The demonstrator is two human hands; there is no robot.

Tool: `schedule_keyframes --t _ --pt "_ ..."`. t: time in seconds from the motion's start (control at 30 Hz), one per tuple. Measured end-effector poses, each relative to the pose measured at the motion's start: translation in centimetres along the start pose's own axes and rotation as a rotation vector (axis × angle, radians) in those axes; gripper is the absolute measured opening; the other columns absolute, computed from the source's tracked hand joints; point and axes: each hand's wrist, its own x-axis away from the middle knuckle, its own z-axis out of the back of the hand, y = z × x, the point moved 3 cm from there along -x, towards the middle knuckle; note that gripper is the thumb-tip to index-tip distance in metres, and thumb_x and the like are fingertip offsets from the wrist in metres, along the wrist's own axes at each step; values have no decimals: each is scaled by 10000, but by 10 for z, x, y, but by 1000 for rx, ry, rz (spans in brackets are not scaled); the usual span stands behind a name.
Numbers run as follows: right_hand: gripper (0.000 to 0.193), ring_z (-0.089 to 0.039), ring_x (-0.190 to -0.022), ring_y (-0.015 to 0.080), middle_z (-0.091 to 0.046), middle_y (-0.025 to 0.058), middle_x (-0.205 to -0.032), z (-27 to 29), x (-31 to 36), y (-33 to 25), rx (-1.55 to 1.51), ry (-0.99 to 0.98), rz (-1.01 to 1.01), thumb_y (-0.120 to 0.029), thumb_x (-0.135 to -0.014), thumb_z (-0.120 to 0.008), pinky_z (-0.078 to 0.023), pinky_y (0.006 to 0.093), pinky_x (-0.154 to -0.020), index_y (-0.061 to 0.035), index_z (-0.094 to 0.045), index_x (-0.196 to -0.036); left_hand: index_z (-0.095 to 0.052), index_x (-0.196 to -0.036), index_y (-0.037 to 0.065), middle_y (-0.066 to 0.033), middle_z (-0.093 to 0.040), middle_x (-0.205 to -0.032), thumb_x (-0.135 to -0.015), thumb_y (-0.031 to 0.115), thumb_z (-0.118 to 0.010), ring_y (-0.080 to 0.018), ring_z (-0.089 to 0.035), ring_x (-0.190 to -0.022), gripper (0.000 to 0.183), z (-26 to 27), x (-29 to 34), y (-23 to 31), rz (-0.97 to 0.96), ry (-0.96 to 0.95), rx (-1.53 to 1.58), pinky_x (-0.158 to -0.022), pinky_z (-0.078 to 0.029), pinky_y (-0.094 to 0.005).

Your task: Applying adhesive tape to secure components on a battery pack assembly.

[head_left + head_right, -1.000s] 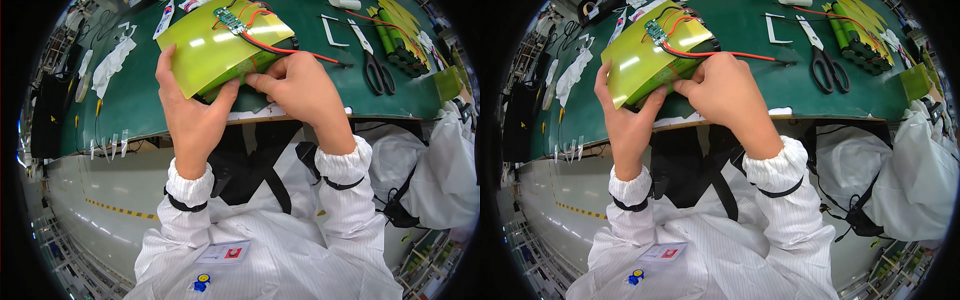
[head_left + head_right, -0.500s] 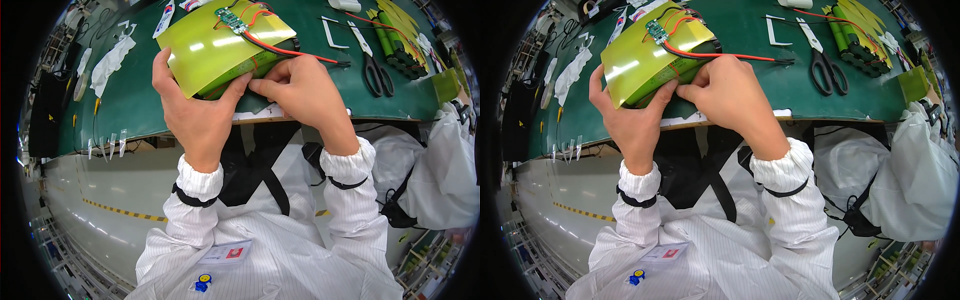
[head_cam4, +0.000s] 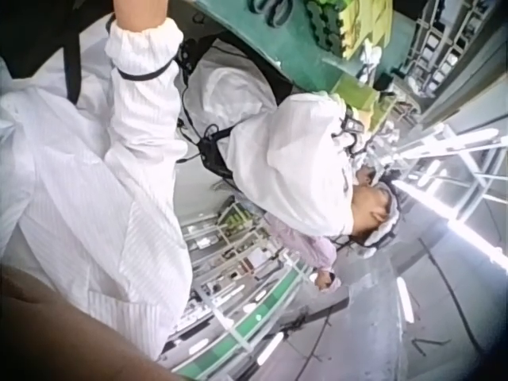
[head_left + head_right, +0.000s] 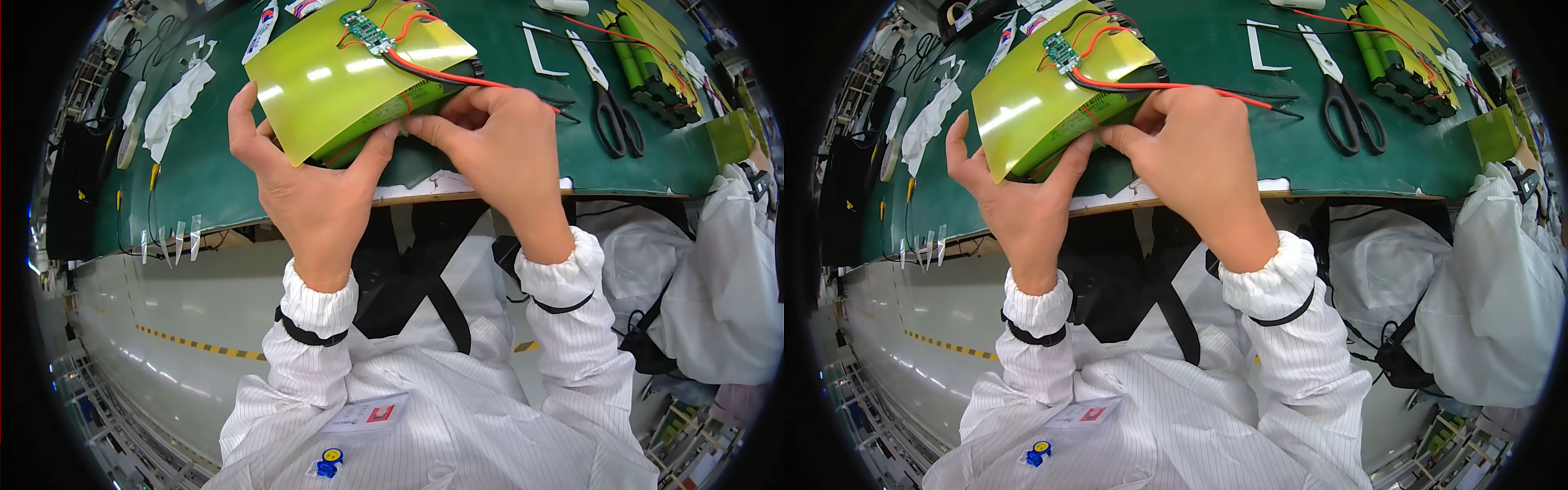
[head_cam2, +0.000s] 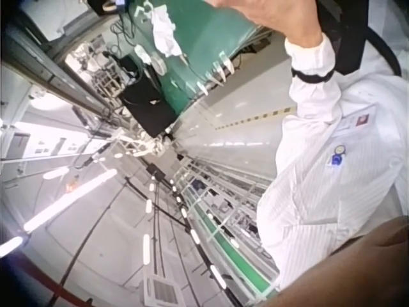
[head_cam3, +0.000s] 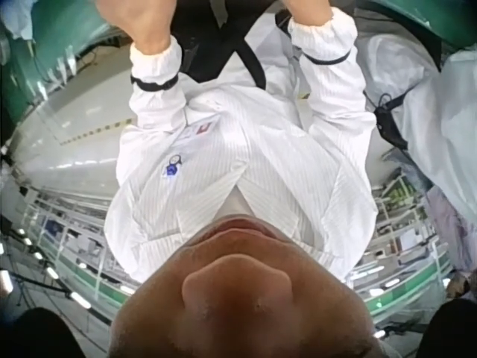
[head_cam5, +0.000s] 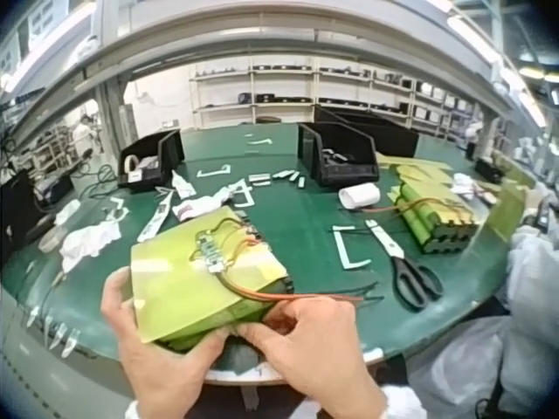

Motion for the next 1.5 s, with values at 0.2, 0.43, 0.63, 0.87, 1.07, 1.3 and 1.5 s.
schedule_keyframes --t 0.2,0.43,0.63,0.87,1.07,1.3,1.5 --pt "299 -604 -487 191 -637 109 -562 6 -3 1 62 -135 -362 -247 -680 -823 -485 290 -533 33 -725 -715 -230 -1404 72 -176 -571 -1165 -676 189 -890 -287 -609 -1071 989 -2 2 2 20 8 4 -862 -529 -380" --pt "280 -593 -575 105 -674 67 -651 3 7 8 -52 -2 -149 -211 -707 -855 -474 237 -558 29 -718 -751 -179 -1434 28 -176 -536 -1196 -690 173 -900 -254 -606 -1070 1046 2 1 5 31 -45 -44 -930 -493 -356" --pt "273 -615 -532 219 -636 118 -609 -1 4 4 17 -9 -59 -185 -698 -833 -483 310 -538 38 -676 -711 -211 -1439 88 -190 -529 -1199 -668 115 -850 -306 -598 -1078 1002 4 2 0 31 -82 35 -900 -510 -397" --pt "257 -629 -595 292 -637 146 -648 -6 9 11 123 9 142 -142 -697 -831 -487 367 -556 26 -641 -741 -213 -1444 100 -198 -527 -1208 -669 89 -835 -311 -590 -1098 994 7 3 1 1 -108 -33 -924 -498 -401" --pt "254 -618 -601 300 -638 139 -666 3 10 0 134 -40 238 -147 -687 -831 -479 369 -545 9 -639 -746 -214 -1450 104 -203 -492 -1282 -660 87 -828 -335 -578 -1128 1001 8 4 -4 12 -125 -32 -936 -494 -401" --pt "273 -614 -579 290 -619 127 -621 -5 0 2 138 -70 181 -210 -686 -829 -474 360 -532 -3 -652 -704 -210 -1453 103 -204 -494 -1282 -662 83 -818 -343 -574 -1141 998 10 3 -2 -11 -133 -56 -930 -496 -404" --pt "260 -618 -579 292 -618 125 -612 -7 7 9 136 6 191 -199 -697 -816 -486 374 -545 -3 -647 -681 -202 -1453 82 -217 -516 -1231 -709 95 -807 -314 -585 -1115 959 12 2 -1 44 -155 32 -925 -496 -401"
